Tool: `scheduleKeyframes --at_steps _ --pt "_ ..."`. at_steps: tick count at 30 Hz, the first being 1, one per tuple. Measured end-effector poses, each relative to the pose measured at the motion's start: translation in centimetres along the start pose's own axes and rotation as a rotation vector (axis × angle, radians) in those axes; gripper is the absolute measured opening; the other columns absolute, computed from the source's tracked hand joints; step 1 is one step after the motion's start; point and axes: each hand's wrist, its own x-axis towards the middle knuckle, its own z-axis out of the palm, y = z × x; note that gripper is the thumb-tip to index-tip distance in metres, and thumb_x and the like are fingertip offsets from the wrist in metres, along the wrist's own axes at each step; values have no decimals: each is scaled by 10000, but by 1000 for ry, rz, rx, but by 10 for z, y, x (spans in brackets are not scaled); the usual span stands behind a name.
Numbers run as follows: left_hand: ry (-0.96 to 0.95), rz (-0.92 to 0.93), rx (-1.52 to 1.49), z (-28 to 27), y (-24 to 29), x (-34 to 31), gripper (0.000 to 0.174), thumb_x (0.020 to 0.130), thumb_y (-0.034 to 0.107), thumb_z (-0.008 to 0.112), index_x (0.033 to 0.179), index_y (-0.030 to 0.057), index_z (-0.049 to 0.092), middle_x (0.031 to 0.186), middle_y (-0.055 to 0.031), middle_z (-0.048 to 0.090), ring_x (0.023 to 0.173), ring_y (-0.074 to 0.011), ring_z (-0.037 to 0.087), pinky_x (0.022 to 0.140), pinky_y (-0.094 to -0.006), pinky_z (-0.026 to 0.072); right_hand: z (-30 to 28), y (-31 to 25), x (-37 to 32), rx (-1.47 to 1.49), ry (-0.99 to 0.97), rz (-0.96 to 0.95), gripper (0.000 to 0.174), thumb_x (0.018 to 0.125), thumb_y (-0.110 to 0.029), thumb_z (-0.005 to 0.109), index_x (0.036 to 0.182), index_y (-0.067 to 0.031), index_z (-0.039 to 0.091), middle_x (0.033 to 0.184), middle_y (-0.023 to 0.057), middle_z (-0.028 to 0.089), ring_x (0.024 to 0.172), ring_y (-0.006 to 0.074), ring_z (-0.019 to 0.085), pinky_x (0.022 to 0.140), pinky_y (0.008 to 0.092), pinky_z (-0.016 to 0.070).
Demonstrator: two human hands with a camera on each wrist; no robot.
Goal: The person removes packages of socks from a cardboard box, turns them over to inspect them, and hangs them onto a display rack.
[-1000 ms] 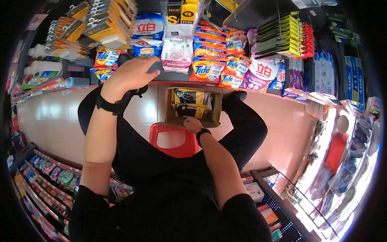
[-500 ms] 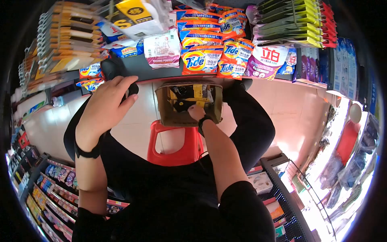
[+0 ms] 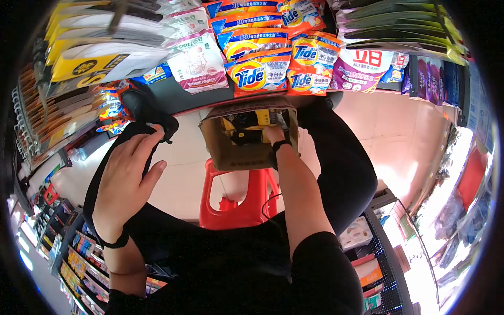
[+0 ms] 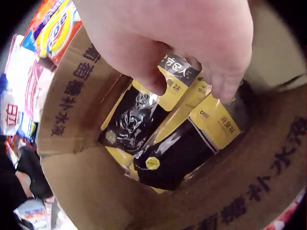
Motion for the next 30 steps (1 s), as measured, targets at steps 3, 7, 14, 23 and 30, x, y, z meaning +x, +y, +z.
scheduleKeyframes --at_steps 3,7,14,23,30 --pt "-15 -9 20 3 -1 5 459 939 169 648 1375 70 544 1240 -156 613 1158 -364 575 1016 -457 438 0 -10 3 229 -34 162 546 855 -219 700 1325 -27 500 1080 136 650 895 297 634 772 397 503" --pt "-6 3 33 5 0 8 443 940 177 653 1354 55 551 1190 -157 618 1122 -351 590 1011 -454 443 7 -33 -2 502 42 261 634 858 -203 731 1383 -77 398 1238 122 558 1053 243 575 835 358 493" --pt "29 20 32 7 -4 6 440 938 184 662 1339 39 556 1141 -159 621 1078 -337 605 1001 -449 448 9 -50 -5 586 -69 440 466 852 -183 752 1261 -135 534 1142 77 612 1010 209 588 842 335 506" --pt "78 41 7 6 -8 -2 411 936 183 662 1307 34 566 1125 -158 623 1067 -343 606 980 -444 460 25 -65 -40 523 -190 204 273 848 -139 759 1085 -116 625 1040 50 687 897 185 681 780 355 540" --pt "113 57 4 7 -14 -20 404 948 186 644 1320 50 562 1197 -157 624 1111 -369 594 972 -447 461 -5 -85 -93 114 -436 64 373 776 -159 815 1108 -55 681 1005 64 727 888 174 708 732 314 554"
